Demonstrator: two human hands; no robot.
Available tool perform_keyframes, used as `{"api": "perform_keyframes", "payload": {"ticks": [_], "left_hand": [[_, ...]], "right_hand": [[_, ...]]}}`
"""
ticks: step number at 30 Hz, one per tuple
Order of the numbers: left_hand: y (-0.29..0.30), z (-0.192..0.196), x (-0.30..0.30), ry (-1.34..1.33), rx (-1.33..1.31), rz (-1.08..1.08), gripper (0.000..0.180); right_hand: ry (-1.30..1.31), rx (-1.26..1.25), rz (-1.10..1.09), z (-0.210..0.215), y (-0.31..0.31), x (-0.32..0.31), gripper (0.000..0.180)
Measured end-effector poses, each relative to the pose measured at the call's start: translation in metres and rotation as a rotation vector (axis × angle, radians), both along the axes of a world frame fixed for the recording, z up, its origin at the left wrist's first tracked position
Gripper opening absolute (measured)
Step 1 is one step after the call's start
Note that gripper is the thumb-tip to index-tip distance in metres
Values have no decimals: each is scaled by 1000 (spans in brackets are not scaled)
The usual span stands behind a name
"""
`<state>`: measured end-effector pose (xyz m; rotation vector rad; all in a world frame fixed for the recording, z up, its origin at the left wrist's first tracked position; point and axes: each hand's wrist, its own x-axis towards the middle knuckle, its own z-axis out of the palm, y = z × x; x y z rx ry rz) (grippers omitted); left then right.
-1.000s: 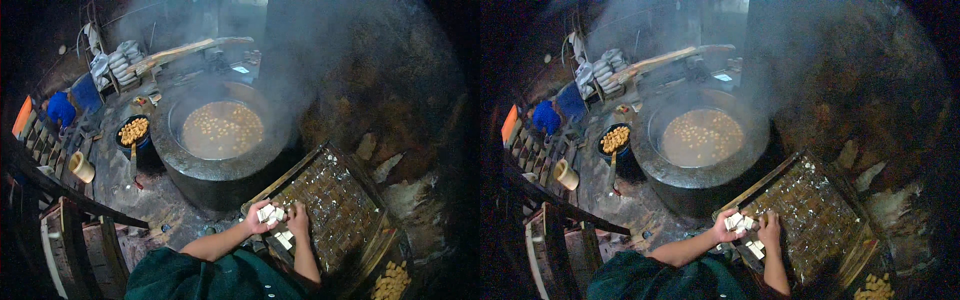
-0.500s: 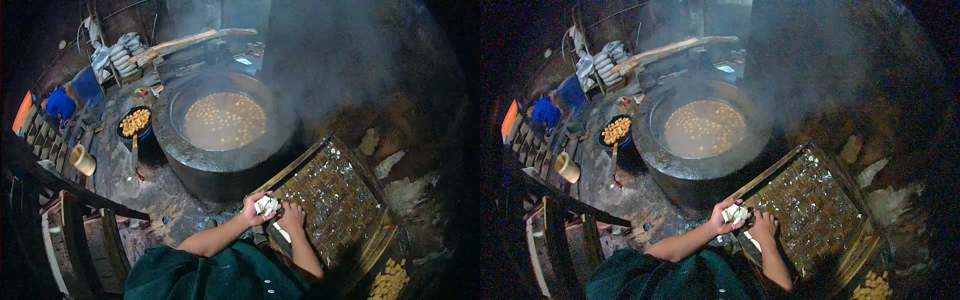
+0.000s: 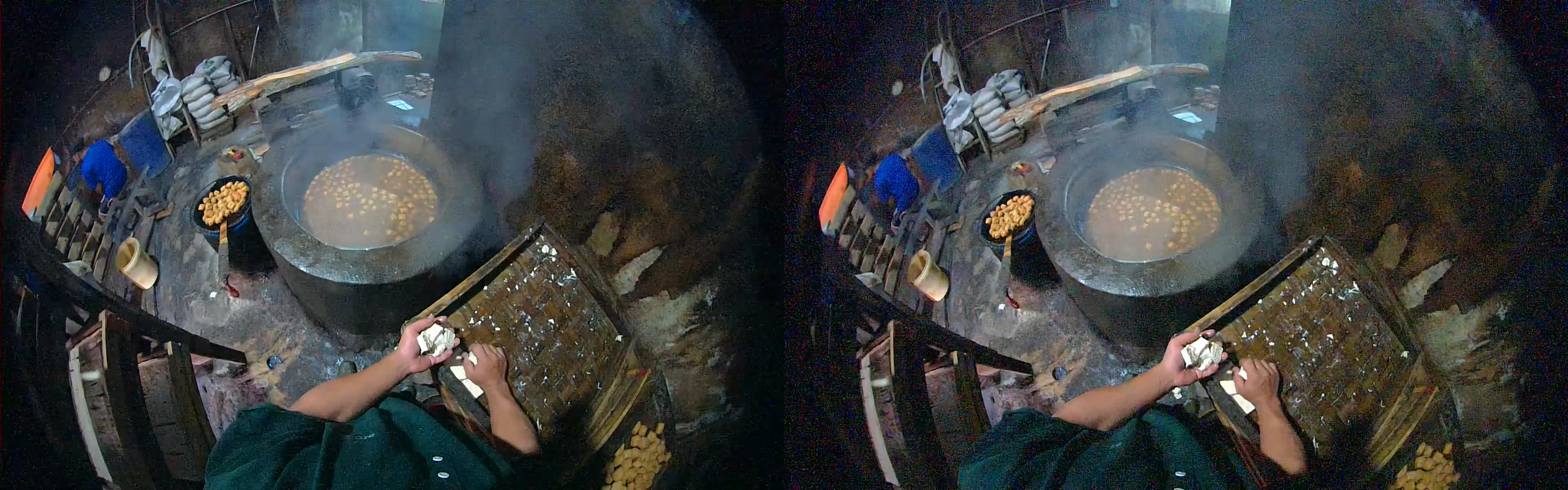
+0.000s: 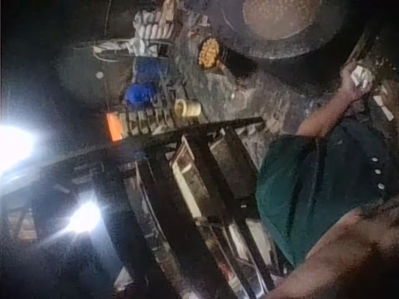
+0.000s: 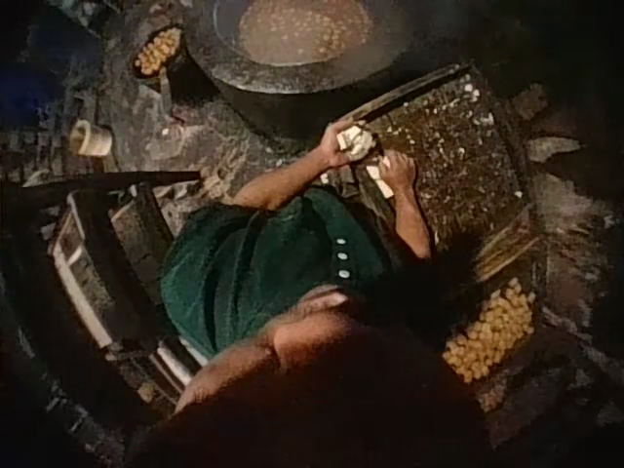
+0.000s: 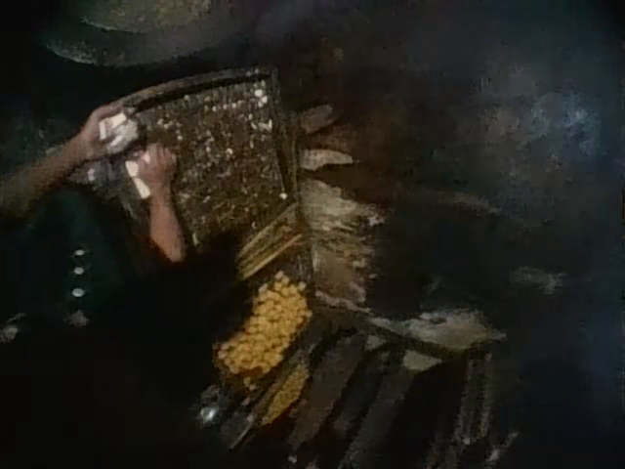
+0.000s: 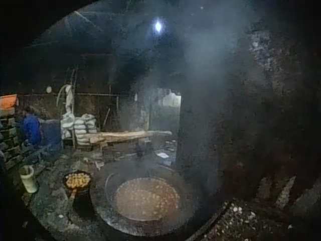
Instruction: The person picks up blocks of white food from a wooden rack by hand and drops them into a large circular vat of boiling liquid.
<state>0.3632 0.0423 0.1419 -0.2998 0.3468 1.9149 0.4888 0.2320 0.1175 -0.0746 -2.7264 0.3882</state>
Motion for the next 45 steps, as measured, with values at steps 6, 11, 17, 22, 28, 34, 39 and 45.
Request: {"api": "perform_keyframes", "payload": {"ticks": [6, 11, 17, 22, 28, 34, 39, 45], "left_hand": [[2, 6, 3, -6, -49, -35, 33], [10, -4, 9, -5, 22, -207, 38], [35, -2, 26, 77, -57, -356, 43], [31, 10, 25, 120, 9, -452, 44], [28, 10, 13, 87, -21, -311, 42], [8, 12, -38, 129, 351, -56, 32], [-30, 47, -98, 85, 215, 205, 27], [-92, -31, -176, 185, 19, 454, 29]], "right_hand": [[232, -370, -147, -3, 5, -2, 17], [286, -1624, -496, 58, -10, -29, 16], [385, -594, -73, 90, -45, -44, 15], [392, -427, -49, 89, -26, -38, 18], [390, -559, 58, 133, -50, -52, 19], [133, -182, 197, 130, -97, -96, 28], [200, -195, 134, 124, -139, -167, 30], [152, -632, 126, 57, -202, -277, 24]]}}
